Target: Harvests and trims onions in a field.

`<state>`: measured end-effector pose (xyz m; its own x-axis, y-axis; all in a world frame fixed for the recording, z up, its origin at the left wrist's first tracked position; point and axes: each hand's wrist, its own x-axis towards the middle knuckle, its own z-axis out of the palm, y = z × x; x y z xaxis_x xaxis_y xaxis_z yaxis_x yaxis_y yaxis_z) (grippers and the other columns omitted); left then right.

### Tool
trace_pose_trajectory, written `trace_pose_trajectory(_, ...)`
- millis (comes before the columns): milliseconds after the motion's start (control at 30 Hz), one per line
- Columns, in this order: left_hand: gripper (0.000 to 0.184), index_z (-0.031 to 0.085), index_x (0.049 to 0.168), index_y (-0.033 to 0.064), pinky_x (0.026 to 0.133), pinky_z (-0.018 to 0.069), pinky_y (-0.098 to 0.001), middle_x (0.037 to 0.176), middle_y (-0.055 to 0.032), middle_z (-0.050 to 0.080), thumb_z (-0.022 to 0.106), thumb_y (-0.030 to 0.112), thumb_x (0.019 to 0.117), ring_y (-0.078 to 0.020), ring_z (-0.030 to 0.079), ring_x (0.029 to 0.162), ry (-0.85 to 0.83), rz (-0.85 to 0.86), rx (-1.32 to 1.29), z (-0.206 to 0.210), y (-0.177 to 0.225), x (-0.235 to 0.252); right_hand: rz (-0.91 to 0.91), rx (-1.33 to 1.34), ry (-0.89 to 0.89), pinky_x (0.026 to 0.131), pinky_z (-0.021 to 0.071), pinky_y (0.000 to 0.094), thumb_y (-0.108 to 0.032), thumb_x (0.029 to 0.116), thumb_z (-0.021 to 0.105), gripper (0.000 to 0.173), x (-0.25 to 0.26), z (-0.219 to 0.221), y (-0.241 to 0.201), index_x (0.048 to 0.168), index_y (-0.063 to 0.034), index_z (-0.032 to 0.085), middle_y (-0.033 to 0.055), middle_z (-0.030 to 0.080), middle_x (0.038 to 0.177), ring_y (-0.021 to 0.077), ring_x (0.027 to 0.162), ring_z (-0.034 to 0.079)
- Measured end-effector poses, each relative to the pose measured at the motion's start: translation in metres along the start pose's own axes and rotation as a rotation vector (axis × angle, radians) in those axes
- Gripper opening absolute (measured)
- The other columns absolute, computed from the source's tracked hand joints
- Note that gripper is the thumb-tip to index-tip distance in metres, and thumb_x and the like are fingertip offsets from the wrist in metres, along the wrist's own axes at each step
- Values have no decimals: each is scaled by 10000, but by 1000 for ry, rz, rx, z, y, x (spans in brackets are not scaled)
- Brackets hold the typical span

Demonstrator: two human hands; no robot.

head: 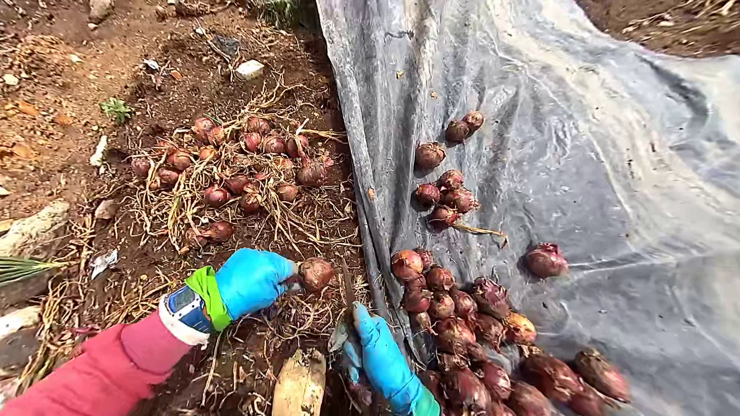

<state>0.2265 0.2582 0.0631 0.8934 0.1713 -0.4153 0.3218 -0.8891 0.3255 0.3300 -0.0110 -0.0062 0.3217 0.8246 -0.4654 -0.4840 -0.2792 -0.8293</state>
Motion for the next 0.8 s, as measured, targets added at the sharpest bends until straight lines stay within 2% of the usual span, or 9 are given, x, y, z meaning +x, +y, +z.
trace_pose_trajectory(67, 205, 765, 1007, 241, 782, 583, -505, 920, 23, 751, 691, 430, 979, -177, 717, 864, -17, -150, -112, -7, 24, 5, 62, -26, 73, 396, 503, 362, -734, 1010, 243, 811, -9, -6, 7, 900, -59, 678, 45, 518, 525, 180, 401, 522)
trace_pose_trajectory(133, 278, 717, 1011, 219, 782, 577, -511, 930, 2, 728, 614, 477, 999, -204, 710, 889, -185, -103, -65, -8, 66, 9, 159, -207, -15, 457, 529, 383, -782, 979, 209, 852, -16, -15, 9, 953, -90, 706, 49, 575, 585, 191, 457, 561)
trace_pose_trajectory(233, 286, 687, 1018, 136, 740, 550, -588, 956, -89, 713, 540, 380, 1022, -311, 703, 922, -435, 108, -7, -4, 123, 26, 97, -245, 28, 436, 518, 381, -861, 918, 197, 872, -28, -30, 2, 762, -116, 623, 44, 569, 566, 191, 446, 564)
trace_pose_trajectory(300, 229, 722, 1040, 176, 762, 555, -579, 982, -62, 734, 561, 336, 1012, -288, 710, 934, -355, 5, 8, -9, 118, 53, -14, -13, 260, 391, 510, 369, -827, 943, 177, 878, -38, -44, 2, 781, -86, 620, 55, 532, 533, 192, 406, 535)
trace_pose_trajectory(400, 263, 758, 1049, 253, 831, 575, -560, 1038, -17, 756, 597, 456, 1003, -245, 720, 990, -101, -204, 12, 5, 73, 108, -97, 203, 489, 396, 531, 381, -765, 977, 75, 900, -45, -69, -3, 871, -45, 605, 90, 555, 564, 216, 420, 554)
trace_pose_trajectory(500, 355, 771, 1159, 262, 1038, 507, -554, 1318, -59, 680, 646, 522, 952, -308, 607, 1249, -107, 53, 89, 81, 50, 136, -24, 78, 400, 449, 552, 369, -695, 1035, 184, 855, -46, -75, 12, 1045, -1, 683, 162, 692, 749, 244, 515, 624)
trace_pose_trajectory(567, 341, 764, 1173, 253, 1048, 475, -620, 1326, -117, 661, 694, 477, 926, -393, 551, 1297, -219, 133, 130, 145, 41, 119, 102, -10, 383, 462, 539, 361, -644, 1029, 414, 694, -43, -70, 18, 1127, -35, 734, 140, 715, 751, 233, 518, 625)
trace_pose_trajectory(633, 263, 752, 1187, 211, 1027, 497, -613, 1228, -139, 695, 663, 333, 973, -401, 586, 1253, -291, 40, 78, 182, 17, 70, 272, -79, 430, 480, 543, 364, -543, 959, 654, 515, -37, -66, 24, 1064, -42, 714, 107, 730, 743, 222, 509, 632)
trace_pose_trajectory(800, 328, 735, 1196, 161, 1046, 486, -628, 1226, -153, 710, 612, 334, 946, -393, 632, 1216, -597, -423, 97, 199, -46, -117, 372, -59, 443, 468, 550, 350, -396, 932, 754, 393, -60, -52, 29, 1062, -26, 720, 105, 734, 724, 223, 523, 660)
